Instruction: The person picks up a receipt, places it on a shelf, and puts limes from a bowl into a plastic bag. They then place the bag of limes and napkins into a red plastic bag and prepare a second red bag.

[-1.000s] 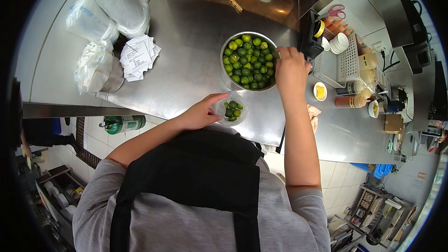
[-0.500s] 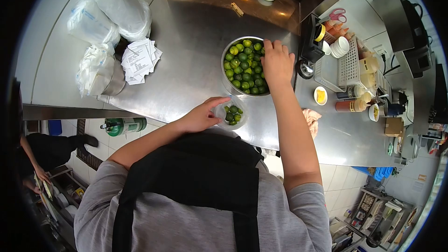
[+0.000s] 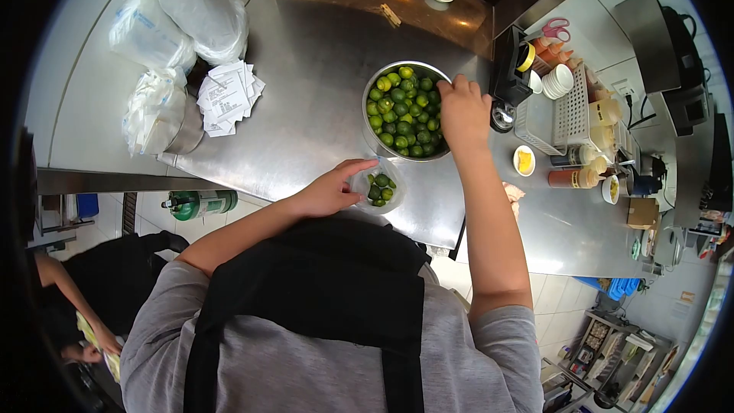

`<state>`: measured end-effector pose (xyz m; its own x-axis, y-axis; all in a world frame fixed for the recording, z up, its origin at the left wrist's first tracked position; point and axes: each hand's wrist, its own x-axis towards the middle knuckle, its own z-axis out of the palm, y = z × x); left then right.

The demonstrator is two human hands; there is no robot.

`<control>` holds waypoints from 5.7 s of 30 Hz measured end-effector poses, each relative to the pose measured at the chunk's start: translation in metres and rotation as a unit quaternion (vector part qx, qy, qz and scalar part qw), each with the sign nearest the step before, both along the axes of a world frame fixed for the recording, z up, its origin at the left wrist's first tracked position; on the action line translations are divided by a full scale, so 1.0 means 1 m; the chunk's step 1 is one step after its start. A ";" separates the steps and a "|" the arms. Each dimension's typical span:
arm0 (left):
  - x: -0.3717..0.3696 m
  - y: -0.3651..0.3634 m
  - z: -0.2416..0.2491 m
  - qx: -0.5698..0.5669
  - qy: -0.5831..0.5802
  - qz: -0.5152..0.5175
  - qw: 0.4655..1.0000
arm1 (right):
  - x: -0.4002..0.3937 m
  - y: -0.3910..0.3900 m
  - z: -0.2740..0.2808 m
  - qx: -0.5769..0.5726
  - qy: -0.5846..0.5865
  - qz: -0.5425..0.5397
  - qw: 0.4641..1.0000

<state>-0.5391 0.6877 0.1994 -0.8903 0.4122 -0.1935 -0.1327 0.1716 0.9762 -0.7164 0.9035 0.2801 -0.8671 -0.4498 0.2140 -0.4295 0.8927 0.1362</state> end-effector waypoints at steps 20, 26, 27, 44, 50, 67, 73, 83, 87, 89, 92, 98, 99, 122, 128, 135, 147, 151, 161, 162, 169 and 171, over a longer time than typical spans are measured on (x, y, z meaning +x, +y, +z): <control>-0.001 0.001 -0.003 -0.001 0.012 -0.005 1.000 | -0.018 -0.001 -0.001 -0.134 -0.101 0.076 0.983; 0.000 -0.005 0.003 -0.001 0.018 0.001 1.000 | -0.023 -0.017 0.005 0.123 -0.038 0.082 0.988; 0.000 -0.006 0.003 0.000 0.019 0.004 1.000 | -0.024 -0.010 0.007 0.036 -0.042 0.096 0.994; -0.001 -0.006 0.003 -0.002 -0.004 -0.014 1.000 | -0.019 -0.021 0.003 0.048 -0.075 0.006 0.996; -0.001 -0.006 0.003 0.000 -0.003 -0.009 1.000 | -0.023 -0.033 0.013 0.147 -0.148 0.039 0.977; -0.002 -0.003 0.000 0.036 0.018 -0.015 0.999 | 0.100 0.009 0.036 -0.697 -0.637 0.030 0.328; 0.002 -0.005 0.012 0.108 -0.038 -0.004 0.993 | 0.135 -0.001 0.023 -0.515 -0.515 0.012 0.686; 0.002 -0.005 0.024 0.062 -0.030 -0.023 0.997 | 0.017 0.007 -0.002 -0.270 -0.173 0.012 0.947; 0.003 -0.007 0.023 0.055 -0.025 -0.017 0.998 | 0.014 -0.026 -0.017 -0.109 -0.153 -0.045 0.981; 0.002 -0.008 0.021 0.053 -0.025 -0.017 0.998 | 0.013 -0.038 -0.013 -0.062 -0.169 -0.110 0.978; 0.002 -0.008 0.016 0.058 -0.025 -0.019 0.998 | 0.006 -0.033 -0.011 -0.062 -0.209 -0.066 0.974; 0.001 -0.008 0.014 0.062 -0.006 -0.011 0.998 | 0.000 -0.017 -0.022 -0.091 -0.170 -0.013 0.981; 0.002 -0.008 0.013 0.059 0.012 -0.003 0.998 | 0.000 -0.014 -0.019 -0.090 -0.170 -0.010 0.981; 0.002 -0.008 0.020 0.024 0.017 -0.037 0.999 | 0.043 -0.018 0.018 -0.243 -0.274 -0.031 0.930; 0.007 -0.012 0.016 0.042 0.014 -0.032 0.999 | 0.108 -0.020 0.049 -0.369 -0.361 0.099 0.851; 0.008 -0.014 0.026 0.033 0.011 -0.022 0.999 | 0.154 0.000 0.007 -0.366 -0.235 0.056 0.899; 0.026 -0.025 0.069 -0.066 0.096 -0.045 0.992 | 0.187 0.011 0.015 -0.420 -0.326 -0.002 0.847; 0.041 -0.027 0.072 -0.048 0.124 -0.071 0.989 | 0.193 0.021 0.023 -0.535 -0.506 -0.084 0.671; 0.043 -0.062 0.047 -0.079 0.047 -0.056 0.994 | 0.082 0.004 -0.034 -0.720 -0.445 -0.184 0.501; 0.045 -0.067 0.049 -0.067 0.063 -0.022 0.996 | 0.071 -0.002 -0.037 -0.738 -0.437 -0.164 0.488; 0.050 -0.112 0.045 -0.008 0.045 0.128 0.991 | -0.017 -0.149 -0.033 -0.728 -0.449 -0.140 0.499; 0.049 -0.123 0.038 0.025 0.073 0.145 0.986 | -0.044 -0.204 -0.037 -0.732 -0.461 -0.101 0.491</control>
<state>-0.4905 0.5644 0.2378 -0.9890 0.1422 -0.0398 -0.0258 0.0988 0.9948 -0.7604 0.6996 0.2435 -0.8944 -0.2838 -0.3456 0.4113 -0.2190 -0.8848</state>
